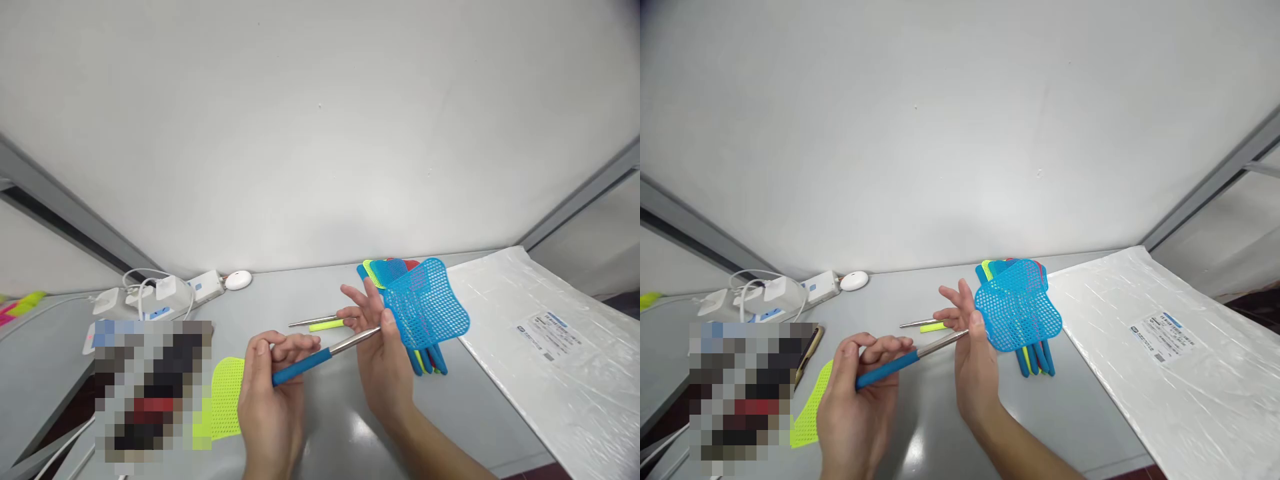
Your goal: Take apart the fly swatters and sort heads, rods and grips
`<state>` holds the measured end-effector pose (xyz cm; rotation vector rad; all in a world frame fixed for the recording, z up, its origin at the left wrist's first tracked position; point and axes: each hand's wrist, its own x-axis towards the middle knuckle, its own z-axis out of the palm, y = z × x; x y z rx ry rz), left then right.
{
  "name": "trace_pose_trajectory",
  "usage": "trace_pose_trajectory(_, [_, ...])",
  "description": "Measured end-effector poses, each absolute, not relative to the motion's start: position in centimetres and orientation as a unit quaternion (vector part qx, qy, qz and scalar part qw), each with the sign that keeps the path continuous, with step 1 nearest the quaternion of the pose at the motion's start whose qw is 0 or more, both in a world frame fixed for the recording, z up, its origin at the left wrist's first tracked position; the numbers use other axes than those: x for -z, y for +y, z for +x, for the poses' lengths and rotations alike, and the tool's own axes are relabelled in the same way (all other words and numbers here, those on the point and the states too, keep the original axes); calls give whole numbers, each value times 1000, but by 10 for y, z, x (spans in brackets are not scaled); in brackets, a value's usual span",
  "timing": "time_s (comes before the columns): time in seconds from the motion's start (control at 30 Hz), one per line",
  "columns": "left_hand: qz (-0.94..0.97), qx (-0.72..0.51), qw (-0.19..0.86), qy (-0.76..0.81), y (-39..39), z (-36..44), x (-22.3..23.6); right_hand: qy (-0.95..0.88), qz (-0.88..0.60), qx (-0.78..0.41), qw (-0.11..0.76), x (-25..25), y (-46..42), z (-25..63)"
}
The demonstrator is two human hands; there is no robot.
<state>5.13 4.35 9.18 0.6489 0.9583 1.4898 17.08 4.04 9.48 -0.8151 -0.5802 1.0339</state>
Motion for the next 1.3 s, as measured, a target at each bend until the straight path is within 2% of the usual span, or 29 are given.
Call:
trace_pose_trajectory(0.1, [360,-527,600,482,50,24,-92,-288,-403,-498,712,-93,42,178])
trace_pose_trajectory(0.2, [387,-449,637,493,47,10,-85,-280,-375,-500,729,-94,45,181])
trace_pose_trajectory(0.33, [382,-436,648,493,36,18,-74,-216,-382,-464,769,-97,48,179])
trace_pose_trajectory(0.5, [349,-464,654,484,28,40,-71,-260,-415,-400,775,-98,49,182])
trace_pose_trajectory(0.63, [302,-483,672,474,25,54,-78,-246,-428,-396,774,-99,43,188])
trace_pose_trajectory(0.73, [289,-459,694,473,23,72,-82,-249,-450,-416,750,-92,33,182])
trace_pose_trajectory(0.87, [271,-363,745,490,20,103,-76,-296,-483,-477,672,-73,17,175])
trace_pose_trajectory(0.93, [307,-332,740,498,20,114,-65,-321,-519,-447,654,-65,11,185])
trace_pose_trajectory(1.0, [391,-324,703,498,20,119,-52,-342,-577,-381,637,-61,8,207])
trace_pose_trajectory(1.1, [512,-356,598,503,20,115,-38,-343,-690,-289,567,-64,3,252])
trace_pose_trajectory(1.17, [584,-381,511,503,24,104,-36,-351,-764,-227,491,-67,1,281])
trace_pose_trajectory(1.3, [712,-372,323,500,40,68,-41,-379,-865,-168,283,-64,4,313])
